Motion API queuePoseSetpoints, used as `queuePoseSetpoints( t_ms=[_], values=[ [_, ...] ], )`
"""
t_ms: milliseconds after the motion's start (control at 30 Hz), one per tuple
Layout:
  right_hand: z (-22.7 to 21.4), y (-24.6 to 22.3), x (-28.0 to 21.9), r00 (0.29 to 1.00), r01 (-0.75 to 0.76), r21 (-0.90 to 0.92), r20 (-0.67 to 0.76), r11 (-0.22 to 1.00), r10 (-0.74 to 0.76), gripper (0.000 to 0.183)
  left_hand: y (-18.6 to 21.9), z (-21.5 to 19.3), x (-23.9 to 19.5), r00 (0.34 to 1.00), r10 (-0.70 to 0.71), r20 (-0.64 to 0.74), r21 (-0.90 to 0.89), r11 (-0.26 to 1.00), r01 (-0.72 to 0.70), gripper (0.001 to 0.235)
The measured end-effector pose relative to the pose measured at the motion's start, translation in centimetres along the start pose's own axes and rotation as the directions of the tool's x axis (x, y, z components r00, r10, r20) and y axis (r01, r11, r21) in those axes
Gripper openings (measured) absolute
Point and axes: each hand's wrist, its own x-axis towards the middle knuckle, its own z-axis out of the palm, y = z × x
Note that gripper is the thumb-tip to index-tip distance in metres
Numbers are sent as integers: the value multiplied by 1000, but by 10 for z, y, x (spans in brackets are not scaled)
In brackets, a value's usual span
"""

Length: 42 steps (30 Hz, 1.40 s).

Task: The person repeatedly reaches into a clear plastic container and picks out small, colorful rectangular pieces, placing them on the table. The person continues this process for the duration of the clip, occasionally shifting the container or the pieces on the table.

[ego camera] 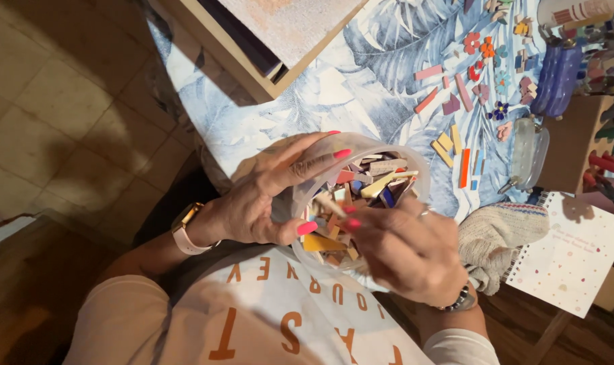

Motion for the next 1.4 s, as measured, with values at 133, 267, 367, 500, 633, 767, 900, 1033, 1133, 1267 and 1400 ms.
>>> queuePoseSetpoints(
  t_ms=[133,267,367,500,633,767,900,1033,1133,1267,1400],
  values=[
    [-5,15,-10,988,10,-37,-154,999,-15,17,-2,2,-3,999,-40,-1,-18,999,40,61],
    [-18,12,-5,971,-237,-170,-66,956,229,10,-2,2,-2,1000,-13,-13,-33,999,13,63],
    [-13,12,-2,951,-307,-87,6,948,308,3,-2,2,-3,1000,-25,-7,-2,1000,25,65],
    [10,14,-17,980,-185,-166,47,969,195,8,1,0,0,1000,-12,-8,7,1000,12,62],
    [-1,-3,-1,974,-181,-111,120,977,194,6,1,-1,-2,998,-52,33,2,999,52,58],
    [-7,-8,6,986,-141,-102,76,985,150,1,1,-1,-1,998,-50,37,-26,998,51,58],
    [-13,-12,6,990,-94,-118,89,989,104,3,4,-3,0,998,-52,44,-49,997,54,61],
    [-14,-10,6,988,-71,-34,135,997,75,7,1,0,-1,998,-47,32,-17,999,48,58],
    [-14,-10,9,989,-30,-48,140,998,36,6,0,0,-2,999,-40,9,22,999,39,55],
    [-15,-7,10,989,-65,11,135,998,63,10,-1,1,-3,999,-37,6,14,999,37,58],
    [1,16,-11,982,-150,-93,103,984,159,20,-2,1,-4,1000,-24,2,-12,1000,24,61]
  ],
)
